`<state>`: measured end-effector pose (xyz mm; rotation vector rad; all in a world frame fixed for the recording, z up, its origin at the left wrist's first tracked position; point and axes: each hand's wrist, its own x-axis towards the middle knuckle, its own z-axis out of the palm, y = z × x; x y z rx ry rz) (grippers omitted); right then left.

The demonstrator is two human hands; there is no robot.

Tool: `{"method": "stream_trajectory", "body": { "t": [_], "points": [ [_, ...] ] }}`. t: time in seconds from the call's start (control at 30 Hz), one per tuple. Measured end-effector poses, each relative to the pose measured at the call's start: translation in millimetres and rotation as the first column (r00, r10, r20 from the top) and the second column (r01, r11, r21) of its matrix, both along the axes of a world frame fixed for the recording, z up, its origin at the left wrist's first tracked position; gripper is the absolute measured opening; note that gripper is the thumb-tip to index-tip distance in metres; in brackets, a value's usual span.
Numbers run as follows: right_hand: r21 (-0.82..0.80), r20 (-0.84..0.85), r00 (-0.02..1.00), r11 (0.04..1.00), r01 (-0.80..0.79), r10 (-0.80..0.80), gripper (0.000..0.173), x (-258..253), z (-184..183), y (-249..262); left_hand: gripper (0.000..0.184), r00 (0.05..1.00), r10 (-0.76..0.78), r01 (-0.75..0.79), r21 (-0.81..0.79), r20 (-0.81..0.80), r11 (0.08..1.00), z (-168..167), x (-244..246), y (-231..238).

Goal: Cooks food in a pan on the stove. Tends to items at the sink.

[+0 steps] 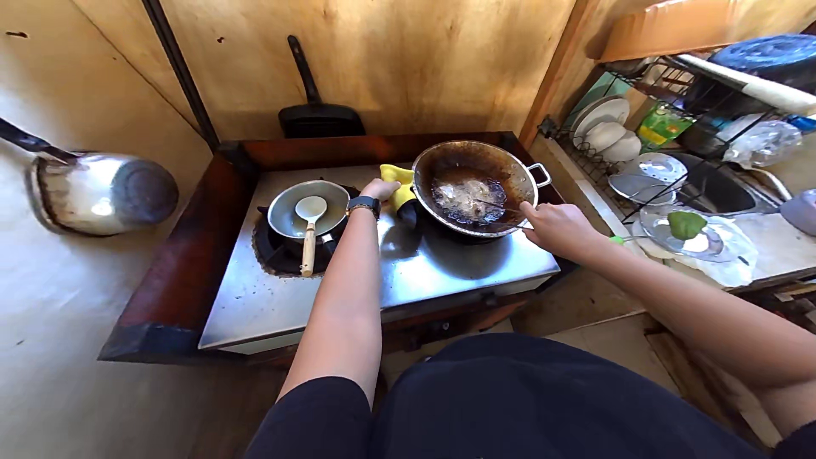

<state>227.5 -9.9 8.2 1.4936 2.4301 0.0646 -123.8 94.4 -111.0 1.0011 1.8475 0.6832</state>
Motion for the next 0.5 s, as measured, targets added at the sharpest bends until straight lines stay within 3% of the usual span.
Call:
{"method": "stream_trajectory", "body": {
  "t": [0.2,0.5],
  "points": [
    [0.041,0.091,0.987,0.99,-0.133,0.129,0.024,19.0,1.7,-5.8,0.054,0.992,0.034,-0.035,0.011,0.121,0.999,-2.8,0.5,-3.1],
    [0.045,0.075,0.98,0.981,-0.186,0.183,0.015,15.2,-10.6,16.8,0.054,1.0,0.019,-0.019,0.002,0.013,1.0,2.2,4.3,-4.5]
  ]
}}
